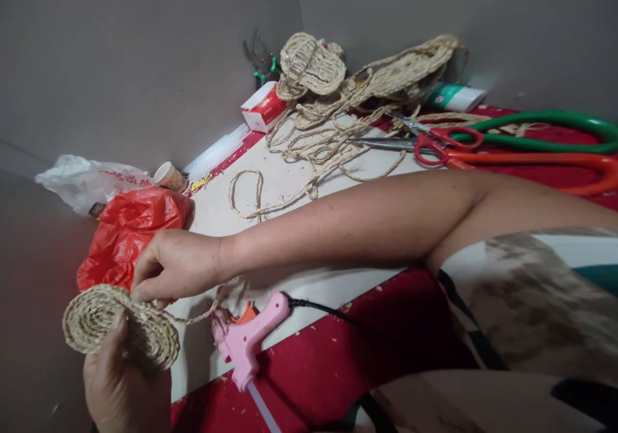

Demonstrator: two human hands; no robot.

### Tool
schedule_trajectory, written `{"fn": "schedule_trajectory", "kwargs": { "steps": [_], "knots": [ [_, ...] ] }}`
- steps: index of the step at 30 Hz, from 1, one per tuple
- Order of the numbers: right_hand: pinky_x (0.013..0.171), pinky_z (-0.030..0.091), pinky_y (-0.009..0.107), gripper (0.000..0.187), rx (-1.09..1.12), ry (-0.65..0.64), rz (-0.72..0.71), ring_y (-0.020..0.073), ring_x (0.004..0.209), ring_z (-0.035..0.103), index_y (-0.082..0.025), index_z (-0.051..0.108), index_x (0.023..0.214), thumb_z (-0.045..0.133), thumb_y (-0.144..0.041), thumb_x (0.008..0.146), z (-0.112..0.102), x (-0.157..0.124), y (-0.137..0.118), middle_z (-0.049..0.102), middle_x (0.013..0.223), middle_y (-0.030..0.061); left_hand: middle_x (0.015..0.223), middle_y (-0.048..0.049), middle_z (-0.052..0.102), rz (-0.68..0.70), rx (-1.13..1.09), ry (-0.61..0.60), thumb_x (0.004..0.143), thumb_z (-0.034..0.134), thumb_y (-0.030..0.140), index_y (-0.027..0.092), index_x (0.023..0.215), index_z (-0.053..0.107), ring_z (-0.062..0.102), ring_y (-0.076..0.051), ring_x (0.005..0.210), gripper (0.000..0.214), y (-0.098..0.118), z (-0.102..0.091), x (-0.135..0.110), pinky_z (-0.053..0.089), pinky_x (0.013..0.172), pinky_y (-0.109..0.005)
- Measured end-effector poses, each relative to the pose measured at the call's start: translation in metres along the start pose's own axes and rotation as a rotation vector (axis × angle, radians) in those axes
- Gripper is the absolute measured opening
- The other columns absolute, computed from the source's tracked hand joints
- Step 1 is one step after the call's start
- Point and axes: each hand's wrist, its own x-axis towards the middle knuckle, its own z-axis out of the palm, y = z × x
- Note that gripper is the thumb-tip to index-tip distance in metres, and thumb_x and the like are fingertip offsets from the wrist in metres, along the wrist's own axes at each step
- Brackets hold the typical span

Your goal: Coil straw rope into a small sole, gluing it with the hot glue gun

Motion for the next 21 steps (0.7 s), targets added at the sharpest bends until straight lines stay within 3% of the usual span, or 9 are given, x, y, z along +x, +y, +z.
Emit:
{"fn": "schedule_trajectory", "kwargs": {
  "steps": [6,14,21],
  "knots": [
    [0.065,0.046,0.02,0.009,-0.084,0.046,-0.078,0.0058,0.062,0.054,-0.004,0.065,0.076,0.06,-0.012,0.078,-0.002,-0.001,0.004,0.063,0.07,0.0039,0.081,-0.0035,0.067,0.001,0.007,-0.024,0.073,0.066,0.037,0.019,0.101,0.066,0.064,-0.019,0.071,0.034,0.0,-0.004,0.003,0.051,0.066,-0.031],
    [0.053,0.041,0.016,0.006,0.001,0.028,0.073,0.0036,0.052,0.05,-0.004,0.064,0.077,0.059,-0.008,0.078,0.002,-0.002,0.01,0.056,0.058,-0.0011,0.075,-0.0058,0.066,-0.076,0.049,-0.097,0.069,0.07,0.034,0.015,0.09,0.068,0.063,-0.02,0.066,0.028,0.002,-0.007,0.001,0.052,0.063,-0.031],
    [0.047,0.039,0.013,0.006,0.149,0.035,0.195,0.0016,0.046,0.05,-0.004,0.063,0.076,0.061,-0.009,0.079,0.004,-0.007,0.005,0.054,0.053,-0.0038,0.076,-0.0046,0.067,-0.14,0.072,-0.07,0.065,0.072,0.024,0.015,0.092,0.068,0.065,-0.021,0.067,0.028,0.003,-0.011,0.0,0.053,0.059,-0.029]
  ]
}}
